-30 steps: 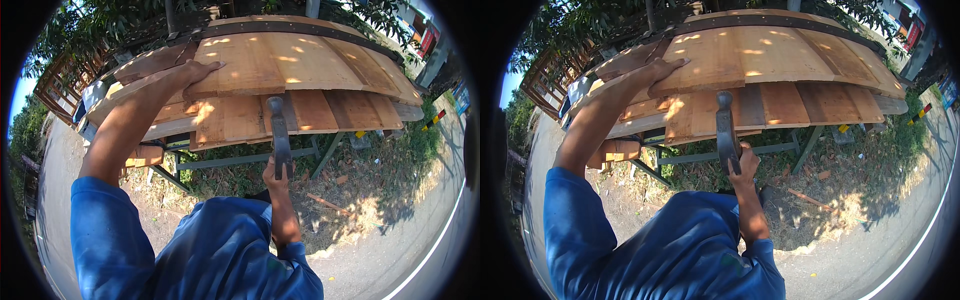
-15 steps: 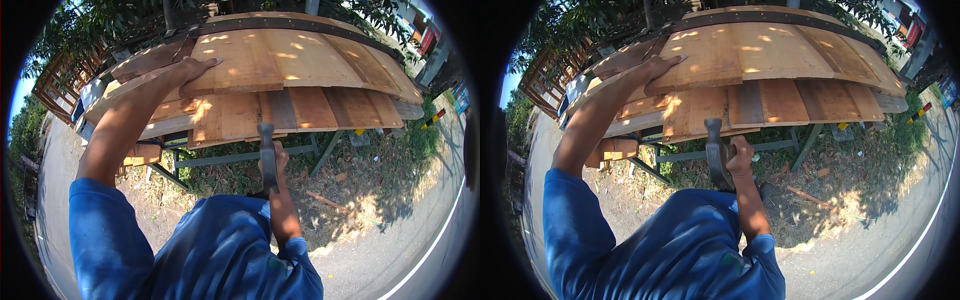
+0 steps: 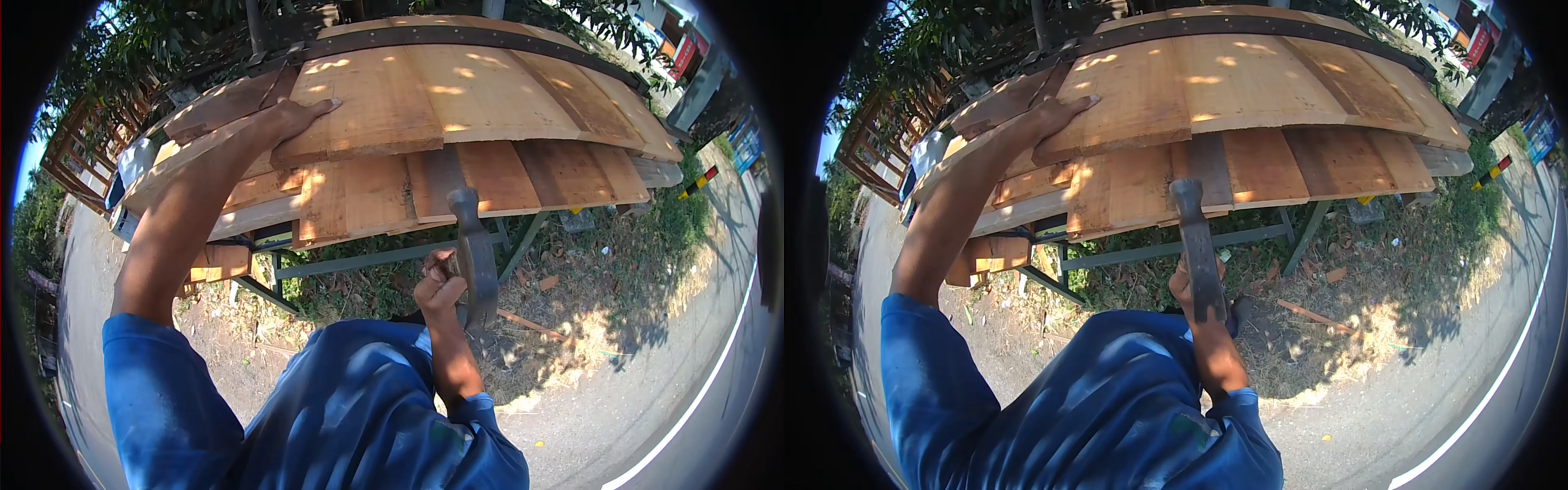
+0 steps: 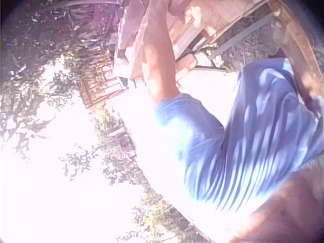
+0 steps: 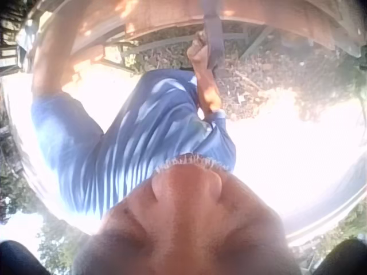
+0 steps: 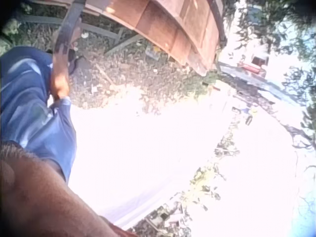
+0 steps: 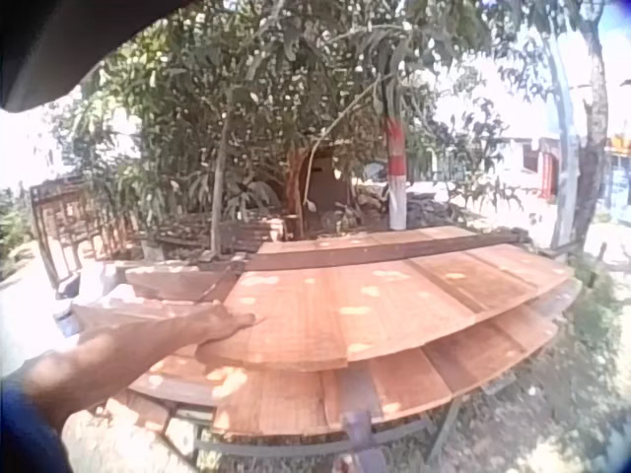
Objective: The person positions wooden blocks and planks on an outdoor workbench, securing them with a large metal bar clamp and driving nails with a hammer.
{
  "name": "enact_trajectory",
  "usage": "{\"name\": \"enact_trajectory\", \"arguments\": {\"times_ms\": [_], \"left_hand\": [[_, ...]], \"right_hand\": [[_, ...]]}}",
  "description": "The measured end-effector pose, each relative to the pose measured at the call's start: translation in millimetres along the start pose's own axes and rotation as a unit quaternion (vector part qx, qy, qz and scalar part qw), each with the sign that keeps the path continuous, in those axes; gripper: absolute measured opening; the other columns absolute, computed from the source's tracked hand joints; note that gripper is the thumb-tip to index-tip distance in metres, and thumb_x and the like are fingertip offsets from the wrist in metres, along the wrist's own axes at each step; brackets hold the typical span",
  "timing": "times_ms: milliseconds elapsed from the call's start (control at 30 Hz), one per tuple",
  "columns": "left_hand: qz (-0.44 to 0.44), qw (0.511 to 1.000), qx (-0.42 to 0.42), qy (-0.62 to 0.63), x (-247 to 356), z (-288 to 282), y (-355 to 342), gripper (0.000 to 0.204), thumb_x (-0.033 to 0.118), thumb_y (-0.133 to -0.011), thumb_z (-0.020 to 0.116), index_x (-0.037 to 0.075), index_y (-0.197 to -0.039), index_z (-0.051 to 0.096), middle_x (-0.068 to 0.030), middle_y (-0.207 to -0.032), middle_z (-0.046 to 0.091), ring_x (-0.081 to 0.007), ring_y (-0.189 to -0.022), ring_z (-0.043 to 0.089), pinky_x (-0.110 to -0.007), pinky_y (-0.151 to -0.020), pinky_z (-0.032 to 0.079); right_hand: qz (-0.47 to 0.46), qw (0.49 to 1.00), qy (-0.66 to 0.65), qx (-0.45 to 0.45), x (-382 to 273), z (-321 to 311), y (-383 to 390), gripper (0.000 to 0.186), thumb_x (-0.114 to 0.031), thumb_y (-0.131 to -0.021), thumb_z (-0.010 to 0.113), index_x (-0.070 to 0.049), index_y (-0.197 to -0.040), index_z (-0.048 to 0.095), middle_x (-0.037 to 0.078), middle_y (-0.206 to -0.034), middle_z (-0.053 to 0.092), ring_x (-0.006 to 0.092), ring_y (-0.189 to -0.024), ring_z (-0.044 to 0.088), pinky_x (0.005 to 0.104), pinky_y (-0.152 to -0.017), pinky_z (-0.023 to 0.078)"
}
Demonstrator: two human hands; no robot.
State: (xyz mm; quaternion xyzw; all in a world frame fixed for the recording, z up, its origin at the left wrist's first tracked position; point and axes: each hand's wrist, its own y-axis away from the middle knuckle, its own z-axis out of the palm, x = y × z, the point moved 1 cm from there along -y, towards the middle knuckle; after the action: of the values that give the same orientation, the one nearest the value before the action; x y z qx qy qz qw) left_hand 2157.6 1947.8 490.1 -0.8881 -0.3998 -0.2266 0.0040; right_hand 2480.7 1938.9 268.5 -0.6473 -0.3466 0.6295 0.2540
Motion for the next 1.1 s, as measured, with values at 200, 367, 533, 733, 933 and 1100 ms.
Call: {"name": "enact_trajectory", "arguments": {"times_ms": [200, 367, 533, 733, 933, 1100], "left_hand": [[0.015, 1.000, 0.008, -0.005, 0, 3, -4, 0.097, 0.075, -0.078, 0.062, -0.015, -0.115, 0.063, -0.0264, -0.105, 0.069, -0.0325, -0.094, 0.071, -0.039, -0.093, 0.052], [-0.018, 1.000, -0.018, 0.007, 19, -1, -5, 0.092, 0.069, -0.082, 0.064, -0.015, -0.117, 0.061, -0.0267, -0.108, 0.068, -0.0291, -0.091, 0.071, -0.037, -0.087, 0.054], [0.029, 0.996, -0.037, 0.074, 12, -6, 9, 0.088, 0.069, -0.082, 0.063, -0.012, -0.118, 0.062, -0.0243, -0.106, 0.069, -0.0281, -0.091, 0.071, -0.038, -0.086, 0.054], [0.023, 0.994, -0.078, 0.073, 8, -7, 7, 0.093, 0.065, -0.086, 0.061, -0.013, -0.134, 0.045, -0.0235, -0.110, 0.068, -0.0286, -0.090, 0.070, -0.038, -0.085, 0.054], [0.026, 0.996, 0.006, 0.084, 8, 5, 3, 0.099, 0.064, -0.085, 0.063, -0.015, -0.138, 0.035, -0.0303, -0.119, 0.061, -0.0316, -0.103, 0.067, -0.040, -0.090, 0.052], [0.026, 0.996, 0.055, 0.069, -4, 8, 5, 0.103, 0.067, -0.082, 0.063, -0.015, -0.138, 0.035, -0.0329, -0.123, 0.059, -0.0367, -0.109, 0.065, -0.042, -0.096, 0.049]], "right_hand": [[0.064, 0.981, 0.155, -0.102, 23, 4, -14, 0.034, -0.026, -0.091, 0.063, 0.005, -0.100, 0.051, 0.014, -0.070, 0.057, 0.0217, -0.062, 0.056, 0.0316, -0.054, 0.044], [-0.011, 0.998, 0.064, 0.020, 15, -30, 21, 0.036, -0.028, -0.085, 0.069, -0.001, -0.104, 0.053, 0.016, -0.079, 0.062, 0.0264, -0.065, 0.061, 0.0335, -0.055, 0.046], [-0.072, 0.997, -0.011, 0.016, 25, -67, 26, 0.046, -0.031, -0.078, 0.076, -0.011, -0.113, 0.055, 0.015, -0.085, 0.063, 0.0327, -0.068, 0.064, 0.0370, -0.057, 0.050], [-0.057, 0.993, 0.093, 0.032, 8, -117, -13, 0.048, -0.028, -0.077, 0.077, -0.009, -0.115, 0.054, 0.016, -0.088, 0.063, 0.0314, -0.068, 0.064, 0.0389, -0.057, 0.051], [-0.132, 0.973, -0.138, 0.129, 17, -145, -66, 0.043, -0.021, -0.090, 0.069, -0.004, -0.124, 0.050, 0.019, -0.102, 0.060, 0.0294, -0.083, 0.063, 0.0413, -0.067, 0.054], [-0.147, 0.941, -0.274, 0.130, 43, -126, -60, 0.041, -0.036, -0.097, 0.062, -0.009, -0.124, 0.047, 0.019, -0.101, 0.058, 0.0270, -0.075, 0.059, 0.0417, -0.067, 0.053]]}}
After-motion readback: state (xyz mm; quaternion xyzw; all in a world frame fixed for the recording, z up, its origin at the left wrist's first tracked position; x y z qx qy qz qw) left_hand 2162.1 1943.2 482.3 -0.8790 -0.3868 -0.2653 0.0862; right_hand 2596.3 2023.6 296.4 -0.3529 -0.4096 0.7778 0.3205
